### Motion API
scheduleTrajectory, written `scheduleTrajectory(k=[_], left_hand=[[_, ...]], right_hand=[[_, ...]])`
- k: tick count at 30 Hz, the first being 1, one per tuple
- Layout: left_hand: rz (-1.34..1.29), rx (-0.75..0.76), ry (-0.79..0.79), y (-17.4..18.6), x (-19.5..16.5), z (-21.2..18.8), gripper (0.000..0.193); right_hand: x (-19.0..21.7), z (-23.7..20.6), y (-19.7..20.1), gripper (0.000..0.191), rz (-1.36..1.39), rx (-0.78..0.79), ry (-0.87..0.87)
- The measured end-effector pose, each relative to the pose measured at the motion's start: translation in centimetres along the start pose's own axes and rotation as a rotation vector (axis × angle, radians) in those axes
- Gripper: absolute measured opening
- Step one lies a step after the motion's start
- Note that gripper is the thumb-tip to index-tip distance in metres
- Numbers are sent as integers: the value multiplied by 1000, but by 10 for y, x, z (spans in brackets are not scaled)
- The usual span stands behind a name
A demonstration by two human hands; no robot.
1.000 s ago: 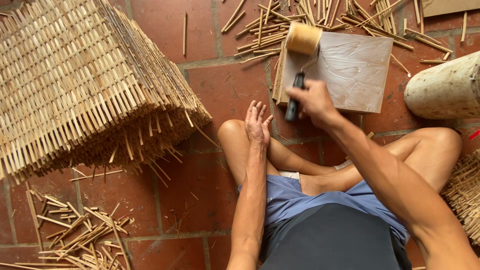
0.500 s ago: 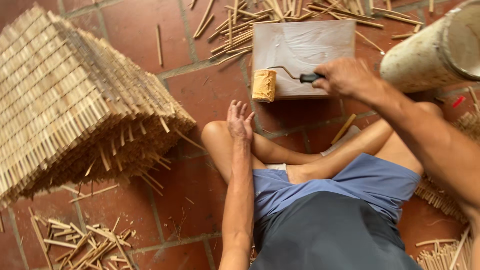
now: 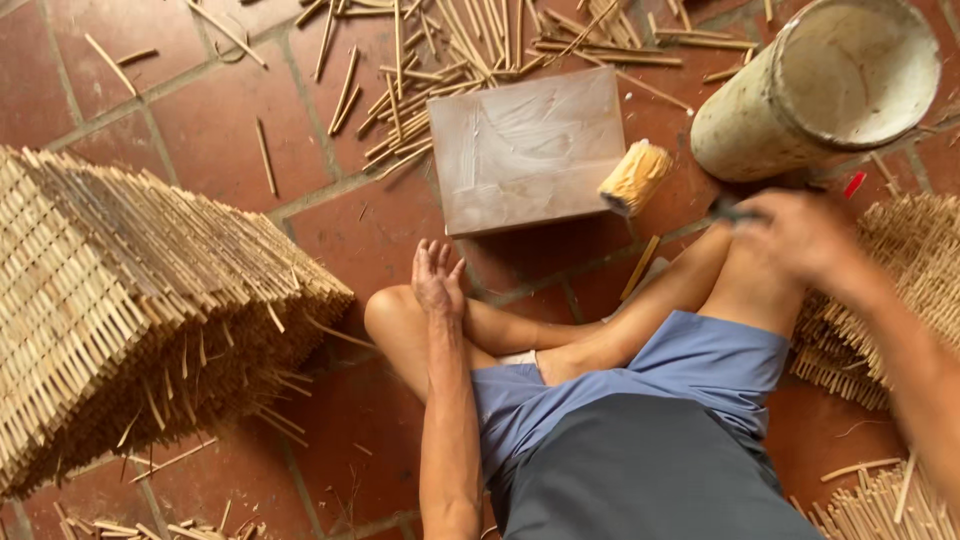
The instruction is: The person applies glue to a cardboard square using a paint roller, then places a woven bamboo mat onto the glued surface and presses it down. The person repeats this process with multiple mats, stacking the finished units.
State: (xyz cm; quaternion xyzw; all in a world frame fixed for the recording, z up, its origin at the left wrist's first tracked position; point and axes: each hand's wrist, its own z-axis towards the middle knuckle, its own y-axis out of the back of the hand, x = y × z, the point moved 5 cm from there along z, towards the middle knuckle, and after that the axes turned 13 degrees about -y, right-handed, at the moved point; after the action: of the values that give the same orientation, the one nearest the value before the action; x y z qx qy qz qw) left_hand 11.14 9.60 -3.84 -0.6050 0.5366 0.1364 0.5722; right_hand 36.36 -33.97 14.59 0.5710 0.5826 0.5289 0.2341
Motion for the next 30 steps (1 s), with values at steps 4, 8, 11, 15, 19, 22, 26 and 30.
scheduleTrajectory(k=[4, 8, 11, 15, 19, 22, 26, 30], left_hand=[[27, 19, 7, 7, 3, -3, 56], [14, 32, 14, 11, 8, -1, 55], [7, 43, 12, 14, 9, -1, 54], [-16, 34, 27, 18, 9, -4, 53], [-13, 51, 41, 17, 10, -4, 54], [1, 53, 35, 14, 12, -1, 54], [-1, 40, 56, 10, 13, 2, 54], [-33, 14, 57, 8, 9, 2, 54]], right_hand=[[30, -63, -104, 26, 772, 255, -291], [86, -58, -125, 27, 1095, 202, -304], [125, -1, -100, 16, 1154, 190, -182], [145, 50, -69, 13, 1132, 133, -215], [128, -18, -81, 14, 1064, 186, -198], [96, -92, -116, 22, 980, 240, -322], [60, -77, -134, 33, 878, 252, -411], [55, 33, -63, 41, 237, -112, -29]])
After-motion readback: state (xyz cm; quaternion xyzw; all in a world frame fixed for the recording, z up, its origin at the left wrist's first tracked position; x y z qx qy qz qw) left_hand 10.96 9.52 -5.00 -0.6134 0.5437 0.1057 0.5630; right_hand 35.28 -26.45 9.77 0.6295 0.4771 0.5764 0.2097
